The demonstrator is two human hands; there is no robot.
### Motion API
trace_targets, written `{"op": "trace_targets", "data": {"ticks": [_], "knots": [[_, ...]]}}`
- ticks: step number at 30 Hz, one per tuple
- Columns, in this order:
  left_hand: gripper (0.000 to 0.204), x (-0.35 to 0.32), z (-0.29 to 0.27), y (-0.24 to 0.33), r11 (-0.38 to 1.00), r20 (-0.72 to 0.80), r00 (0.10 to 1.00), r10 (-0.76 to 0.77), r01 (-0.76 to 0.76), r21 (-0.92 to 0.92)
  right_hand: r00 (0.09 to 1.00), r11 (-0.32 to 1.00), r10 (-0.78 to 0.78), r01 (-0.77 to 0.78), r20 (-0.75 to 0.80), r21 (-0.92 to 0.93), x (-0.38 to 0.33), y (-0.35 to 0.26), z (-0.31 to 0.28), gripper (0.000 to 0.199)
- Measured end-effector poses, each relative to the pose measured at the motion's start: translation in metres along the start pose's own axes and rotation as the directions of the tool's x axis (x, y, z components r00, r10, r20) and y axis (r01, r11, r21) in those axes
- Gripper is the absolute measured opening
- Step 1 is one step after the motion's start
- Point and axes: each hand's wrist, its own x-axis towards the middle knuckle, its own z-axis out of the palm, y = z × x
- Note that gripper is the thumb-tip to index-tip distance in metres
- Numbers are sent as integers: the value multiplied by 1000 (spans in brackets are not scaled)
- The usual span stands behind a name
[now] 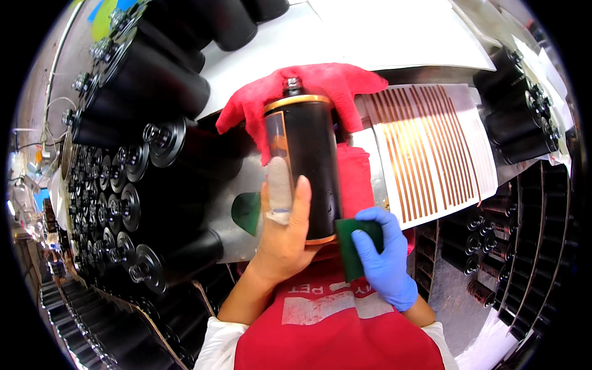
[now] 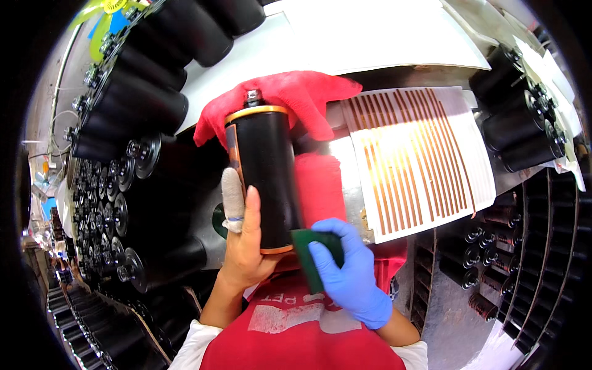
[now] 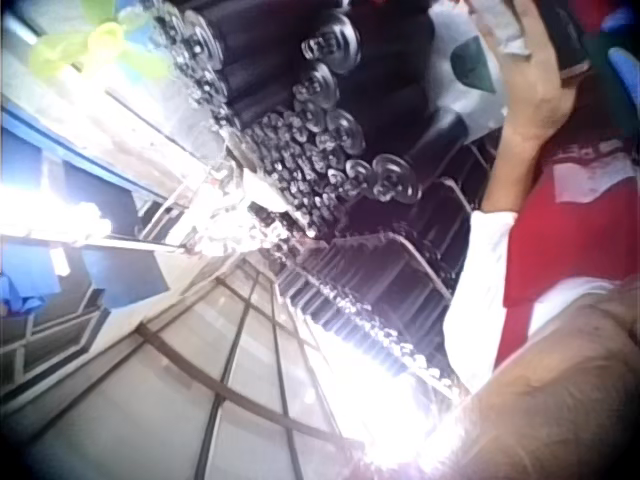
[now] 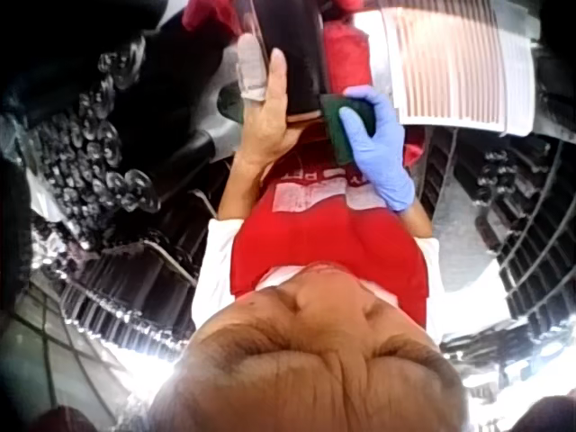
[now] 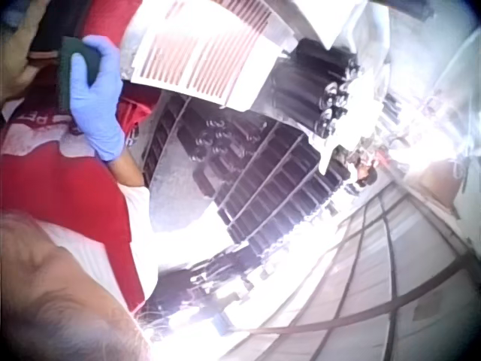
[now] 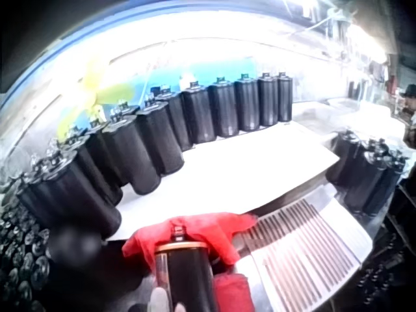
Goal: The person applies decorative labels to black cylindrical containers. They peel a label from a sheet, wrap it around the container, and smooth it down with a green sponge. The person repeats this process for multiple containers, handling them one at a time.
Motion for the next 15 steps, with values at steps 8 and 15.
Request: {"op": "trace_targets", "data": {"ticks": [8, 15], "knots": [[105, -31, 13, -29, 922, 35, 989, -146, 149, -357, 993, 995, 66, -74, -102, -70, 5, 9, -9, 24], [97, -2, -1, -3, 985, 89, 994, -65, 78, -156, 999, 995, -45, 47, 29, -84, 0, -16, 8, 26]]}}
